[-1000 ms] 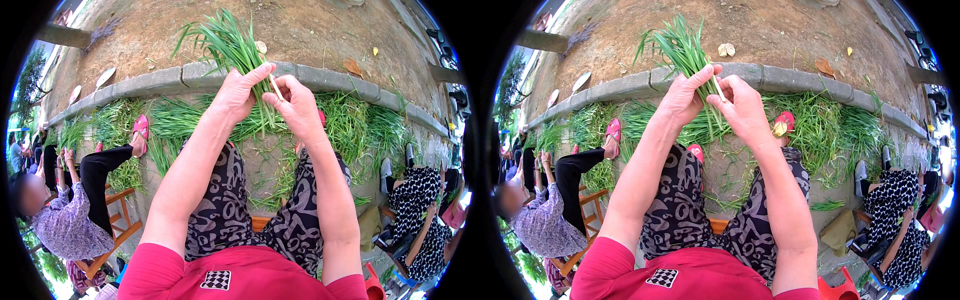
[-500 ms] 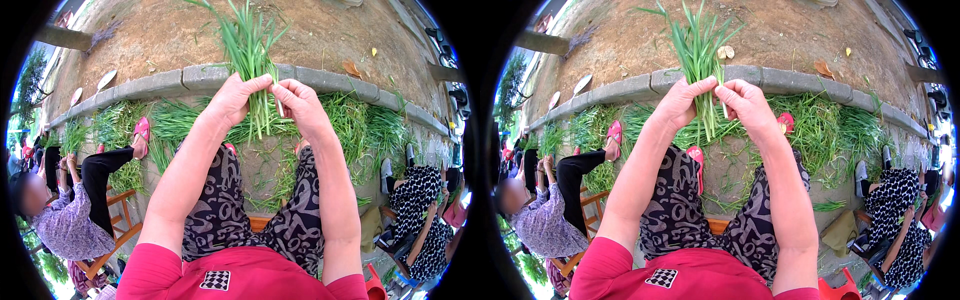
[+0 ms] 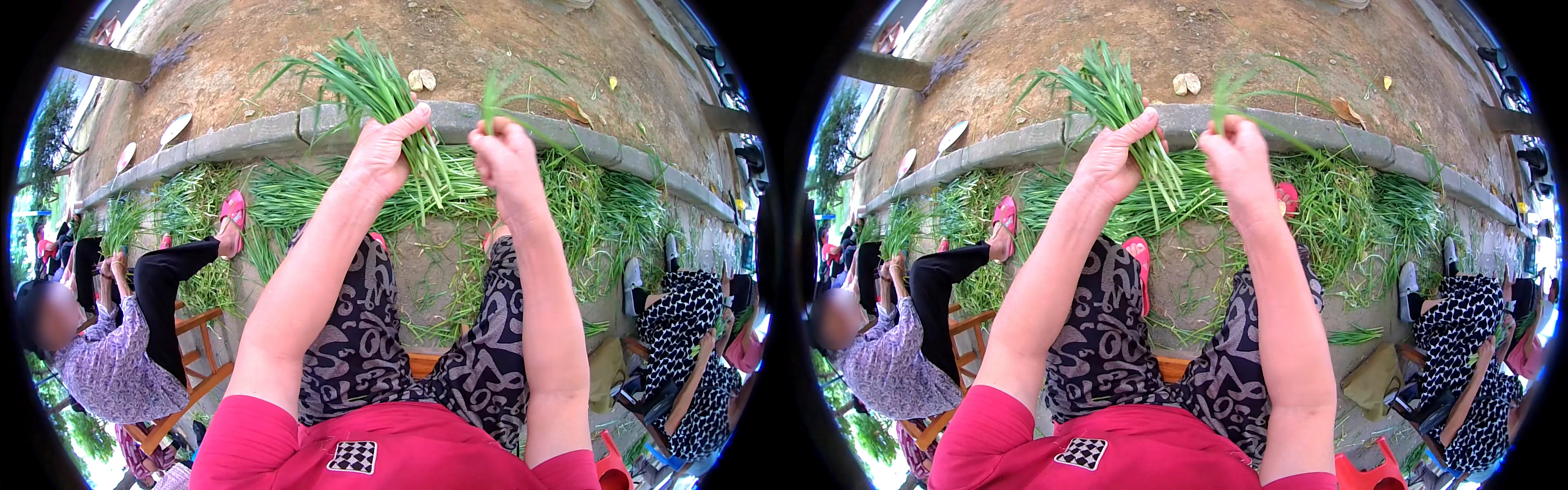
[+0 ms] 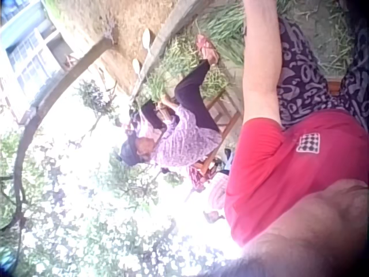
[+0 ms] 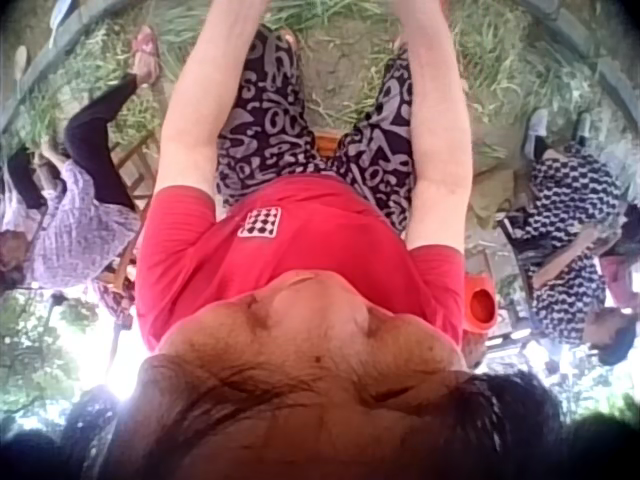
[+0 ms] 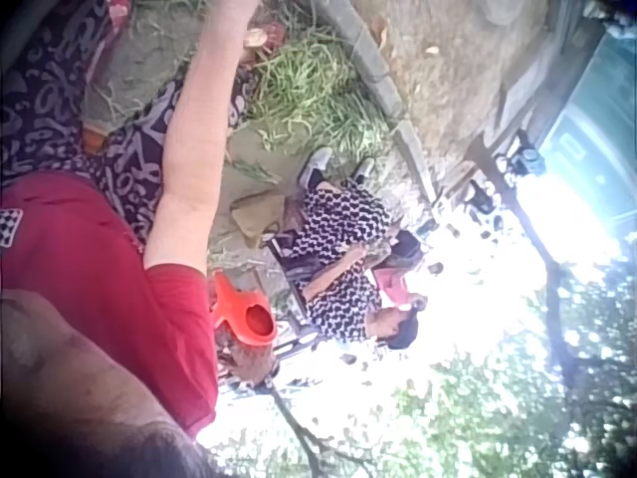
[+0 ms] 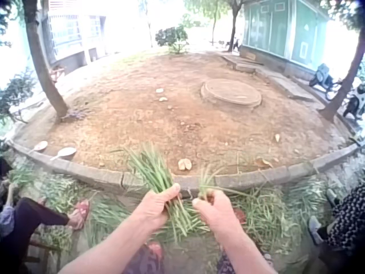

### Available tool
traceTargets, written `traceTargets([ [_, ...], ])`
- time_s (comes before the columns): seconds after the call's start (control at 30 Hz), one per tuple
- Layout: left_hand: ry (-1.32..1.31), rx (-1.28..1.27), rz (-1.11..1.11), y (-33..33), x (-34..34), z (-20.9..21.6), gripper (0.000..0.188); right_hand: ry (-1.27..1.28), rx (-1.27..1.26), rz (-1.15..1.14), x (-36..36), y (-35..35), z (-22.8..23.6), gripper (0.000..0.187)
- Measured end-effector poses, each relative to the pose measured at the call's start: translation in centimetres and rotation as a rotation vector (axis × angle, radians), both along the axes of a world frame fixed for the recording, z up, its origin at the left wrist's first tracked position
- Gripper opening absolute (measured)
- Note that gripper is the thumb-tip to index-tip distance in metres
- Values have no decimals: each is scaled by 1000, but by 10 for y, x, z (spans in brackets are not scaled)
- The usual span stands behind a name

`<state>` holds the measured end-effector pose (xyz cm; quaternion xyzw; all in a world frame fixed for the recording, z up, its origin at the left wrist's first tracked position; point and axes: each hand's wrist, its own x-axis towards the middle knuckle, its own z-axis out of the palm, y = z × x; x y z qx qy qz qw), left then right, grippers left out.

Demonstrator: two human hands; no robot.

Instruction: The person sorts through bundles of green leafy herbs by hand while sitting outdoors, separating them and gathering them into a neat pile on the ground.

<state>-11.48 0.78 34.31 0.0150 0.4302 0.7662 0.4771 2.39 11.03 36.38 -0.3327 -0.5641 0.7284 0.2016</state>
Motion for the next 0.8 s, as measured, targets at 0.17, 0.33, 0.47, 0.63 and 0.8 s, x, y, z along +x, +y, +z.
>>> traceTargets([
  [0.17, 34, 27, -52, 2, 6, 2, 26, -102, 260, 162, -10, -18, -6, 39],
  [0.33, -11, 110, -100, 0, 4, 5, 28, -23, -66, 205, -5, -15, 9, 24],
  [0.47, -17, 25, -98, -3, 2, 12, 29, 64, -231, 163, 1, -5, 1, 19],
  [0.63, 13, 41, -102, -4, 3, 13, 26, -21, -51, 196, -4, -12, 7, 19],
  [0.8, 31, 72, -152, -3, 4, 9, 20, -38, -30, 230, -5, -13, 3, 18],
])
